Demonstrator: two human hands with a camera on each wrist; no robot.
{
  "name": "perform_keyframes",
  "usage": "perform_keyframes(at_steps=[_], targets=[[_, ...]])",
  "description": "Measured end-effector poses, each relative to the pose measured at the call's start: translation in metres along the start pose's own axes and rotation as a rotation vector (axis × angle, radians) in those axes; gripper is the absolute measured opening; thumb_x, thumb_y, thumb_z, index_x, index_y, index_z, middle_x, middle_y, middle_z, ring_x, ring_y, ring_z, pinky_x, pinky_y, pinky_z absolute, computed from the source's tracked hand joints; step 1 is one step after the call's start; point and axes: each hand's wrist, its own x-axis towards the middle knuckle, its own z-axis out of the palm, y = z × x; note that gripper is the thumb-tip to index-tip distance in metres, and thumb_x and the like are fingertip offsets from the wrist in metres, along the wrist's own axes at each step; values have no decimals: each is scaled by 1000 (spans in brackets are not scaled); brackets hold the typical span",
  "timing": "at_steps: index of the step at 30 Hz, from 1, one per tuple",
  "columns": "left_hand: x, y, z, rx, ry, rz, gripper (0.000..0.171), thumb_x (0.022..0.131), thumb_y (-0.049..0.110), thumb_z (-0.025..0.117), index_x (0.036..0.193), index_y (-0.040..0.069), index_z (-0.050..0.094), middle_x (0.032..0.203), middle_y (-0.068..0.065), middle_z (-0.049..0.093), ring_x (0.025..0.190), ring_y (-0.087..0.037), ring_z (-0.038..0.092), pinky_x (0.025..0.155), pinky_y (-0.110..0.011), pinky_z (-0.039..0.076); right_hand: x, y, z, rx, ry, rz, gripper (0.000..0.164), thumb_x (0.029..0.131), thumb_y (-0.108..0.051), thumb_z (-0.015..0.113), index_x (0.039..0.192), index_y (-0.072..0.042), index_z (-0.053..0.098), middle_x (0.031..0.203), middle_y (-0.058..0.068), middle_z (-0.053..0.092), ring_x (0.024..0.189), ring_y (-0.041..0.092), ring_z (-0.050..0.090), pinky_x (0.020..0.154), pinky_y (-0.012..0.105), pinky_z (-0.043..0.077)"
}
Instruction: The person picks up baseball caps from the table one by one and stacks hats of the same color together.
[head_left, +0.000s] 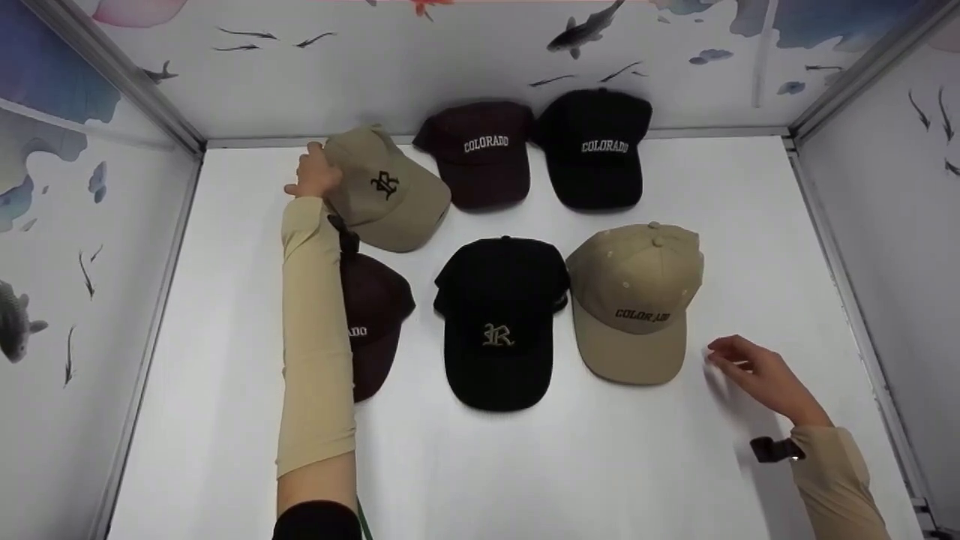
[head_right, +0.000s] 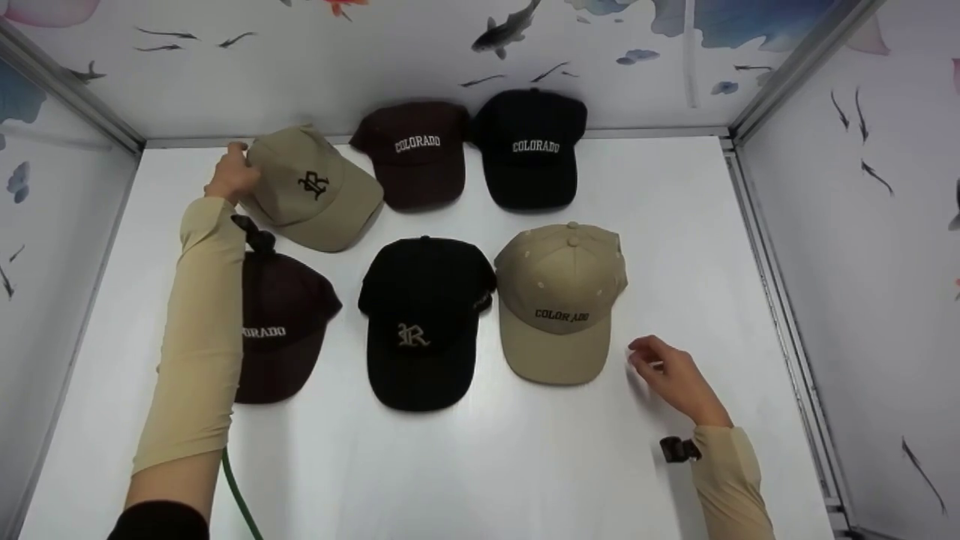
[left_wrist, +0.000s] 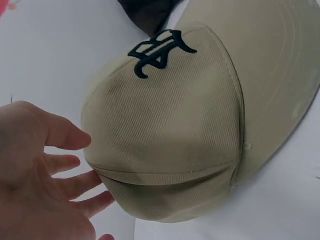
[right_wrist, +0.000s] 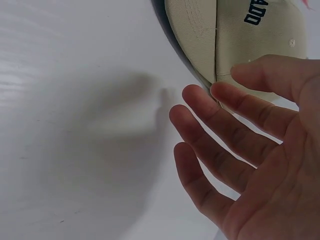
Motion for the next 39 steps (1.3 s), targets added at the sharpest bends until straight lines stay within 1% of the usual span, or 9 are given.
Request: perform_keyframes(at_steps=[5,8,10,13,16,22,30,34,39], targets=[[-3,-4,-5,-66,-4,58,57,90,4,32,144,-9,20,143,-32,29,132,-41,30,108,-53,20,-2,0,3,5,-1,-6,22,96,-10,61,115,1,61,103,10,67,91,5,60,77,20,48],[-7,-4,-11,-139,-27,97,51,95,5,34,142,-13,27,139,-30,36,126,-37,37,106,-44,30,-2,0,1,3,7,-24,22,95,-8,61,115,1,61,103,10,67,91,5,60,77,19,47],[-11,-3,-16,-215,-43,126,44,98,6,39,137,-14,36,129,-25,44,115,-31,43,100,-40,34,-2,0,-2,1,11,-41,21,95,-6,61,115,2,61,103,11,67,91,4,60,76,18,47],[-18,4,-24,-345,-102,181,42,98,10,51,134,-11,46,118,-16,49,105,-23,44,96,-37,36,1,-2,-9,-9,22,-67,21,94,-4,61,114,2,61,103,12,67,90,1,59,76,15,45],[-24,16,-31,-412,-194,246,46,94,9,61,134,-9,48,114,-9,51,105,-18,45,97,-33,34,5,-8,-18,-24,35,-98,21,94,-4,61,114,3,61,104,14,67,91,-2,58,76,12,43],[-33,41,-36,-369,-366,387,42,87,-1,63,128,-5,56,100,0,58,95,-15,49,92,-31,35,20,-30,-38,-32,51,-145,20,94,-5,60,114,1,61,104,15,67,91,-5,57,77,10,41],[-51,72,-38,-332,-498,517,41,87,-8,57,123,11,60,115,-4,55,109,-19,47,99,-35,32,51,-72,-63,-100,35,-270,22,93,-1,61,116,-1,61,109,13,66,97,1,57,80,14,42],[-64,91,-39,-350,-553,594,42,88,-10,54,121,15,60,119,-6,56,115,-22,48,104,-40,31,68,-99,-75,-147,25,-341,24,92,1,61,115,1,62,111,12,65,100,9,57,79,20,43],[-80,117,-37,-331,-559,653,41,90,-6,54,126,14,58,113,-8,60,111,-24,54,100,-40,36,86,-129,-86,-203,8,-399,24,90,3,62,114,2,61,110,12,65,101,22,57,81,30,43]])
